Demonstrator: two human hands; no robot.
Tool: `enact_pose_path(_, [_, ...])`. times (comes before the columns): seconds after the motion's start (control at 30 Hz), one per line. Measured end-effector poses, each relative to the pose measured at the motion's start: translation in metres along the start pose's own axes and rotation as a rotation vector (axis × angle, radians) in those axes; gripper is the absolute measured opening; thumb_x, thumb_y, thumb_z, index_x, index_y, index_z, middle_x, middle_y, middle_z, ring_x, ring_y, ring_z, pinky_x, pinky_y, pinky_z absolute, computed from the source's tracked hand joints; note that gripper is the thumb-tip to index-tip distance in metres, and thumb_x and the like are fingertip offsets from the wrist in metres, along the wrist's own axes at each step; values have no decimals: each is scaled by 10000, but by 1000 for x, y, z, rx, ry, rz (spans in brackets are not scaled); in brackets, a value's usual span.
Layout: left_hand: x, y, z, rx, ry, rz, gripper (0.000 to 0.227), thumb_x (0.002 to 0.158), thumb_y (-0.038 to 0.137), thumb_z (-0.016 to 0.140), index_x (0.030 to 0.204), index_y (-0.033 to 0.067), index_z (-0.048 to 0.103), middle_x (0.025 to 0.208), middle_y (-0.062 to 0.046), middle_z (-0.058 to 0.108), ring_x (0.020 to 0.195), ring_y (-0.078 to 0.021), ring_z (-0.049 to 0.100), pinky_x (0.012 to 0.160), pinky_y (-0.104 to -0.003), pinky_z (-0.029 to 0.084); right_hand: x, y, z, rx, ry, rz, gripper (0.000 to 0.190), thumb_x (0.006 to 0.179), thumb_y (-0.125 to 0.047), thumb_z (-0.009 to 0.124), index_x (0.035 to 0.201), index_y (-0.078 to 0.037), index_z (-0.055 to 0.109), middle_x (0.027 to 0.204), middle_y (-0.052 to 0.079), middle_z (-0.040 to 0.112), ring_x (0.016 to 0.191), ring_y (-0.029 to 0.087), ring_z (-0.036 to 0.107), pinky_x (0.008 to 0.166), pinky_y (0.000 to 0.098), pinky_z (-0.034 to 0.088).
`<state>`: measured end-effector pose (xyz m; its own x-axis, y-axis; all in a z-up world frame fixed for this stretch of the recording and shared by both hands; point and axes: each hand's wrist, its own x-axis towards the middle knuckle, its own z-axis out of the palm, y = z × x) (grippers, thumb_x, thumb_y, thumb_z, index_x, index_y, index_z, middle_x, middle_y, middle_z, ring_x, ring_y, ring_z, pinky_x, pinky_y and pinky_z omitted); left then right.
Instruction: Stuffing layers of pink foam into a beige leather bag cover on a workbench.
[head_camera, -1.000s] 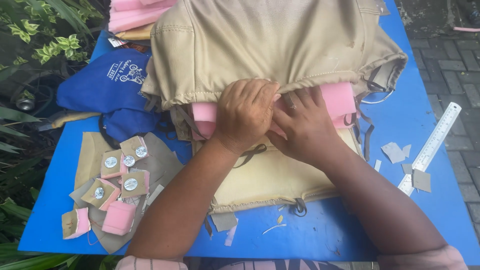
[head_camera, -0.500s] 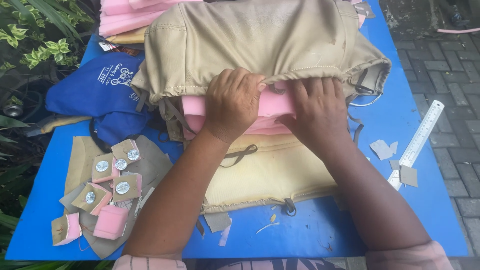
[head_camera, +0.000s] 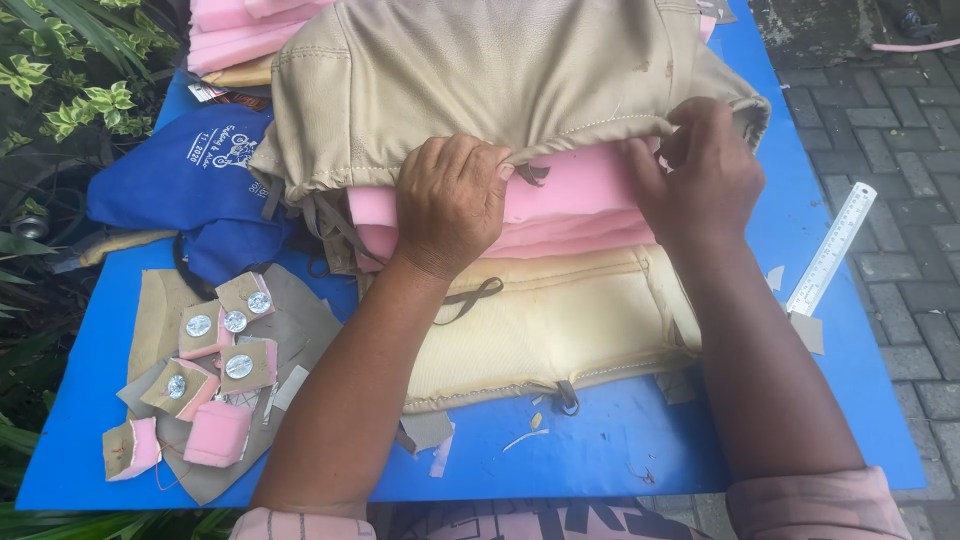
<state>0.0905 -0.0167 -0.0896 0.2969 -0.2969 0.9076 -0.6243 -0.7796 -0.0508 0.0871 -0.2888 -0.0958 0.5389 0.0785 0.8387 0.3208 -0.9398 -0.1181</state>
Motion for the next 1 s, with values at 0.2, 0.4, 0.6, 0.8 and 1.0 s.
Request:
enact_pose_path(0.2, [0, 5, -5, -10, -36, -48, 158, 1003, 230, 559, 978, 104, 651, 840, -63, 553, 732, -298, 523, 666, -433, 417, 9, 1, -4, 18, 169, -154, 80, 1042, -57, 763, 1038, -69, 684, 829, 66, 630, 727, 261, 592, 705, 374, 432])
enact_pose_path(0.4, [9, -5, 2, -72, -61, -85, 165, 1029, 238, 575, 945, 114, 643, 827, -59, 531, 710, -290, 496, 623, -428, 399, 8, -18, -17, 202, 61, -232, 130, 1006, -124, 799, 980, -85, 678, 779, 38, 618, 673, 186, 601, 584, 347, 439])
enact_pose_path(0.6, [47, 12, -27, -203, -21, -79, 91, 1001, 161, 604, 1000, 85, 654, 931, -100, 609, 827, -327, 594, 741, -463, 473, 7, -78, -16, 95, -133, -511, 458, 968, -510, 808, 1160, -116, 675, 1278, 152, 605, 1187, 373, 624, 944, 520, 493])
enact_pose_path(0.8, [-20, 51, -38, -303, -139, 107, 148, 880, 189, 710, 812, 112, 603, 782, -52, 505, 682, -255, 494, 587, -381, 418, 8, -65, -4, -44, -80, -483, 378, 1012, -329, 677, 1319, -112, 638, 1344, 166, 623, 1229, 378, 649, 934, 496, 479])
enact_pose_path(1.0, [-59, 52, -22, -66, -277, 41, 98, 763, 78, 671, 848, 107, 631, 902, -57, 584, 811, -259, 537, 663, -378, 430, 3, -76, -6, -104, -133, -481, 704, 836, -510, 866, 1361, -126, 595, 1384, 165, 594, 1288, 384, 601, 942, 549, 439])
